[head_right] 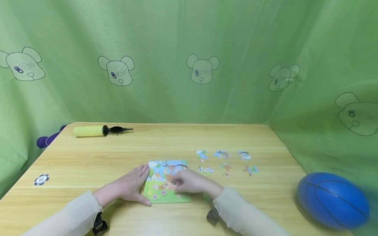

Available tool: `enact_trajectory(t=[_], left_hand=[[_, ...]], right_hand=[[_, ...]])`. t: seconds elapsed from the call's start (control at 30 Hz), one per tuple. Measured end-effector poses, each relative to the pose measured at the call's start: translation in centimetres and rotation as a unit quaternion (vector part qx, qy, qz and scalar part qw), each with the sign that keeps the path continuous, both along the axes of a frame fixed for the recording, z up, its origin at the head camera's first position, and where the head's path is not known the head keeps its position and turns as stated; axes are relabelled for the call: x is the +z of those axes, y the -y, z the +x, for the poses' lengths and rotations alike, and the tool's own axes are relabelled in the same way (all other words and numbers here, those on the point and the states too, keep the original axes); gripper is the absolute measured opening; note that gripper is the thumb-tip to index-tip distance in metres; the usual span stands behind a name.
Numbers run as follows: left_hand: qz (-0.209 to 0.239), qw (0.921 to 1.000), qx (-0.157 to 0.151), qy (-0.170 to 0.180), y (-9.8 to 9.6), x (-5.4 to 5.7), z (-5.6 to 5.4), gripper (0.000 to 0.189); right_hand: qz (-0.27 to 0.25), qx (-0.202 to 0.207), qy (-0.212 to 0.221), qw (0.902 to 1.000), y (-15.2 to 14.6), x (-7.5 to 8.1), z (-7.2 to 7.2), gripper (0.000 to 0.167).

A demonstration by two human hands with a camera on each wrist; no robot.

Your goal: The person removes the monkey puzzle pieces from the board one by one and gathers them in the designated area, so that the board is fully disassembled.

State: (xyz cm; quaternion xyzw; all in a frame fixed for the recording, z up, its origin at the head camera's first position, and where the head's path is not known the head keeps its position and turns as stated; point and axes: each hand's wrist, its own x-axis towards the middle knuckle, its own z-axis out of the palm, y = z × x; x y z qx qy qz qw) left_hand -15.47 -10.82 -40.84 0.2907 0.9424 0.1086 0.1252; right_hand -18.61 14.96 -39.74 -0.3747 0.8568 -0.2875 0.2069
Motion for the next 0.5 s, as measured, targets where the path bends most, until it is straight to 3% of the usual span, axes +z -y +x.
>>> enact_trajectory(t=[0.33,0.5], left_hand=[[-0.002,1.0000,-0.003,-0.005,-0.03,0.01,0.08,0.119],[-0.002,1.0000,-0.006,-0.008,-0.05,0.04,0.13,0.119]], right_hand=[[0.014,0.037,-0.026,0.9989,-0.06,-0.04,0.40,0.032],[0.006,0.036,-0.026,0.9990,-0.12,-0.05,0.54,0.029]])
